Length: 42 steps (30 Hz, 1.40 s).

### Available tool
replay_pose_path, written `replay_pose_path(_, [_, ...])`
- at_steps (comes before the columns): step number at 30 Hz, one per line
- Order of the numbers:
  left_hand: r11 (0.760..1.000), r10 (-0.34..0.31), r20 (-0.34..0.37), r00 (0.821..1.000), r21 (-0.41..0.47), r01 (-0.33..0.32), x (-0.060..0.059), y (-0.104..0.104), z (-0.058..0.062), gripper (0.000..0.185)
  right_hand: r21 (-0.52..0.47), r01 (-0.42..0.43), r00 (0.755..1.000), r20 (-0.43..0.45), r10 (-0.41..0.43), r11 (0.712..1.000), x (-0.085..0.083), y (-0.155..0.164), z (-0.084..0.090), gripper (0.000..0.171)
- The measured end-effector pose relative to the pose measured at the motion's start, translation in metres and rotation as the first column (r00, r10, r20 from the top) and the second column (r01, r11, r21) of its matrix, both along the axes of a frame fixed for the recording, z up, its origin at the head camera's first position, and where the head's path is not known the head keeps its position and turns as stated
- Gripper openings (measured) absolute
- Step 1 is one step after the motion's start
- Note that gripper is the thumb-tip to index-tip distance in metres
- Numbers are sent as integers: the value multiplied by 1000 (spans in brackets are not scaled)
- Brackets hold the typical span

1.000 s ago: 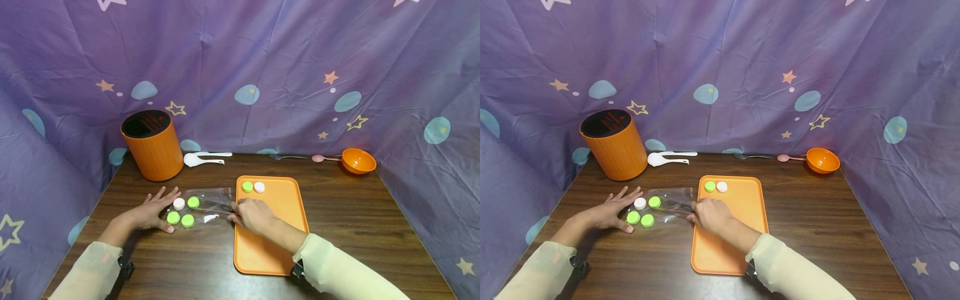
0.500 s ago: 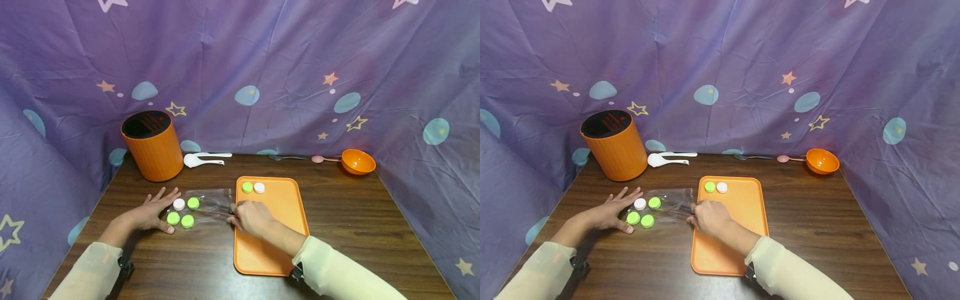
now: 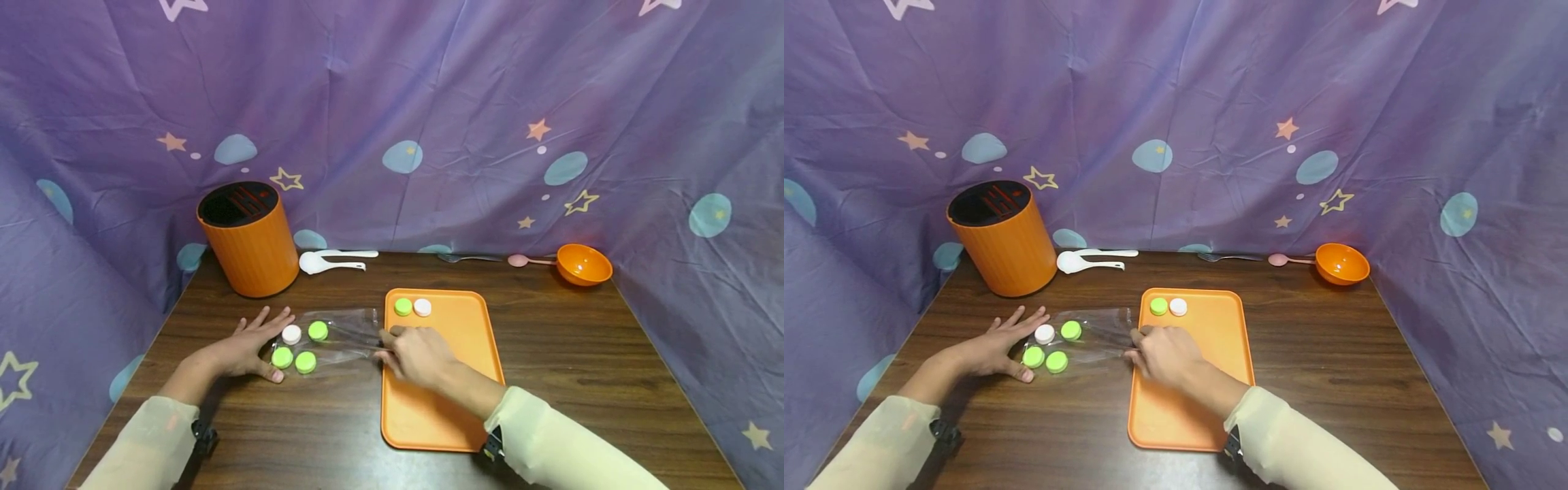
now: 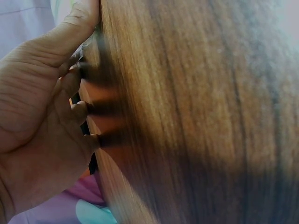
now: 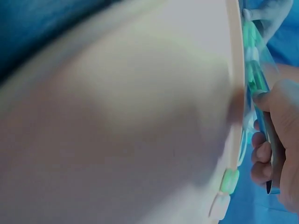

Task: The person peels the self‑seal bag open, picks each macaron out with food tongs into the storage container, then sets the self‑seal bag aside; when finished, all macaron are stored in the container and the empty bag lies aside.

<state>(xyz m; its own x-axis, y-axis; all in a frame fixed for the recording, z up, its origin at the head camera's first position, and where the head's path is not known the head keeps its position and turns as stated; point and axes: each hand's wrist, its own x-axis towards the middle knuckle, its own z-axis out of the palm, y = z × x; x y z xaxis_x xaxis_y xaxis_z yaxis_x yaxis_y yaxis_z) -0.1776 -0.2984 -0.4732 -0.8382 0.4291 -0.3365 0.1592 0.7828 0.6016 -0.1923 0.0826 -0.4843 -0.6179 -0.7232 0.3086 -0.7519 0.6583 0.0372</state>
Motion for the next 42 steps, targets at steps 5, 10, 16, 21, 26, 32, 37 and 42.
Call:
replay_pose_path(5, [1000, 2, 7, 1000, 1, -2, 0, 0, 1, 124, 9, -5, 1000, 10, 5, 1000, 1, 10, 6, 25])
replay_pose_path(10, [1000, 0, 2, 1000, -6, 0, 0, 1, 1, 123, 12, -14, 1000, 20, 13, 1000, 3, 21, 8, 27])
replay_pose_path(16, [1000, 0, -6, 1000, -13, 0, 0, 1, 2, 123, 14, -33, 999, 17, 33, 999, 3, 37, 12, 27])
replay_pose_path(21, [1000, 0, -1, 1000, -13, 0, 1, 0, 2, 123, 8, -53, 998, -14, 54, 999, 6, 51, 15, 28])
replay_pose_path(26, [1000, -3, -5, 1000, -4, 3, 2, 1, 2, 123, 13, -38, 999, -24, 39, 999, 8, 68, 20, 29])
replay_pose_path(32, [1000, -4, -10, 1000, 0, 4, 2, 1, 2, 123, 10, 4, 1000, -30, -4, 1000, 7, 89, 22, 24])
replay_pose_path(37, [1000, -8, -19, 1000, -9, 8, 0, -1, 0, 123, 12, 46, 997, -56, -45, 999, 5, 107, 23, 27])
replay_pose_path(42, [1000, -4, -10, 1000, -17, 4, 1, 2, 1, 123, 3, 91, 994, -62, -91, 996, 3, 126, 24, 30])
